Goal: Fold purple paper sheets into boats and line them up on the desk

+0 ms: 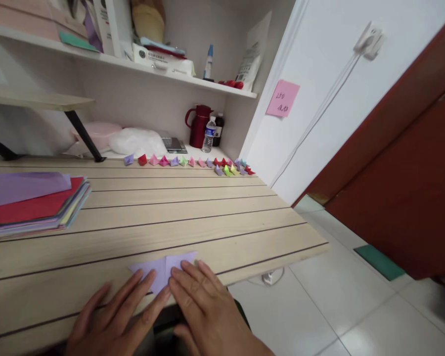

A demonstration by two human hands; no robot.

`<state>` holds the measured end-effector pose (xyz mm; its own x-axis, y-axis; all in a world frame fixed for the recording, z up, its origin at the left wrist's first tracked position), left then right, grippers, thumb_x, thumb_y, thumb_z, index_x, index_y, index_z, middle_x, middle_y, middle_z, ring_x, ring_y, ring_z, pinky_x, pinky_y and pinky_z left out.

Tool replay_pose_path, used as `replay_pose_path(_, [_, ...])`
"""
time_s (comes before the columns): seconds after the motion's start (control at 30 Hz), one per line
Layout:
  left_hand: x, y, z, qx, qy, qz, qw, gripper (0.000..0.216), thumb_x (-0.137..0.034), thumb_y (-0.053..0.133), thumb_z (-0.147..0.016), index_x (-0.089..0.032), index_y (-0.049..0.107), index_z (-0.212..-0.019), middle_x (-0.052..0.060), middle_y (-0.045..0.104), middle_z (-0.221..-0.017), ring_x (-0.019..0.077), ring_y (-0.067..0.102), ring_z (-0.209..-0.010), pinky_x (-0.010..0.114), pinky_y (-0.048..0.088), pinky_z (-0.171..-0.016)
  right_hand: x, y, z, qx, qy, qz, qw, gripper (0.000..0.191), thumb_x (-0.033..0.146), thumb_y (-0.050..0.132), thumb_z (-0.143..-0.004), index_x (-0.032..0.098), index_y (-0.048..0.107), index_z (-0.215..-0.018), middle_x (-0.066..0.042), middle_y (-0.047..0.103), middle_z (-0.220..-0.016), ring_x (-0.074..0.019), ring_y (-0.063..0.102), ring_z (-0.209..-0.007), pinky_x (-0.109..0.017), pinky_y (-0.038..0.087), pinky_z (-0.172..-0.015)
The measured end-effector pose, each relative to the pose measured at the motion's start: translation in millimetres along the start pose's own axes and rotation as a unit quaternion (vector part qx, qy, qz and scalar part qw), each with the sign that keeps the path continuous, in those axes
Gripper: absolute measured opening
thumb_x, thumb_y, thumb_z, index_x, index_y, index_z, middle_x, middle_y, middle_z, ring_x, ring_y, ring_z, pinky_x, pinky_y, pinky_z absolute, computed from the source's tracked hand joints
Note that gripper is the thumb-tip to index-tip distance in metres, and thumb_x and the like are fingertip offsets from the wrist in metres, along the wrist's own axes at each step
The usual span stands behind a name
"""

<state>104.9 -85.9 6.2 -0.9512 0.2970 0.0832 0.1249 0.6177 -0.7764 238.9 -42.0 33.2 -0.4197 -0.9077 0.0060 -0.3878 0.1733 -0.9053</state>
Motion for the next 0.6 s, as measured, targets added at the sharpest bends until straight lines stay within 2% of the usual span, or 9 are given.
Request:
replay_pose_path(0.1, [3, -2, 1, 0.033, 0.033, -0.006, 0.999, 0.059, -0.019, 0.046, -0.084, -0.027, 0.048, -0.143, 0.001, 0.057, -0.145, 0.0164, 0.035, -0.143, 0.047, 0.002, -0.123, 0, 6, -2, 0.044, 0.016, -0.036, 0.998, 0.054, 0.026, 0.051, -0.099, 0.012, 0.039, -0.149, -0.012, 0.05, -0.15, -0.0246, 0.035, -0.146, -0.05, 0.035, -0.119])
replay_pose_path(0.17, [2, -5, 1, 0.051, 0.067, -0.017, 0.996, 0.066, -0.006, 0.044, -0.079, -0.018, 0.046, -0.144, 0.002, 0.052, -0.15, 0.0149, 0.034, -0.143, 0.044, 0.004, -0.124, -1, 8, -2, 0.055, 0.02, -0.045, 0.997, 0.053, 0.028, 0.052, -0.099, 0.012, 0.04, -0.149, -0.012, 0.048, -0.152, -0.0255, 0.033, -0.147, -0.052, 0.033, -0.119])
replay_pose_path(0.23, [2, -9, -1, 0.046, 0.077, -0.024, 0.996, 0.067, -0.001, 0.042, -0.076, -0.014, 0.047, -0.142, 0.003, 0.052, -0.149, 0.0145, 0.037, -0.142, 0.042, 0.006, -0.124, 0, 8, -1, 0.053, 0.016, -0.04, 0.998, 0.055, 0.027, 0.052, -0.099, 0.01, 0.039, -0.149, -0.014, 0.047, -0.152, -0.0263, 0.03, -0.148, -0.054, 0.032, -0.119])
replay_pose_path(0.4, [-1, -17, -8, 0.008, 0.046, -0.012, 0.999, 0.056, -0.008, 0.04, -0.082, -0.017, 0.056, -0.135, 0.001, 0.061, -0.14, 0.0137, 0.044, -0.136, 0.04, 0.005, -0.124, 5, 10, 1, 0.045, -0.005, -0.014, 0.999, 0.058, 0.033, 0.052, -0.099, 0.008, 0.037, -0.15, -0.015, 0.042, -0.155, -0.03, 0.022, -0.151, -0.058, 0.034, -0.116])
replay_pose_path(0.6, [-2, -13, -7, 0.045, 0.034, -0.02, 0.998, 0.06, -0.009, 0.042, -0.082, -0.019, 0.05, -0.141, 0.001, 0.056, -0.146, 0.0151, 0.038, -0.141, 0.042, 0.003, -0.124, 6, 5, 1, 0.05, 0.003, -0.013, 0.999, 0.054, 0.035, 0.05, -0.101, 0.011, 0.04, -0.148, -0.013, 0.039, -0.157, -0.028, 0.023, -0.151, -0.056, 0.033, -0.118])
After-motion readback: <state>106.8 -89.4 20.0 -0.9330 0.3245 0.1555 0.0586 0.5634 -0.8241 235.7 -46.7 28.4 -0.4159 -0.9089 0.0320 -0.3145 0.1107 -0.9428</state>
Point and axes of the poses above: each hand's wrist, its own z-axis away from the middle knuckle, its own y-axis out of the palm, x = y × z, the point moved 8 cm from there along -z, towards the middle knuckle
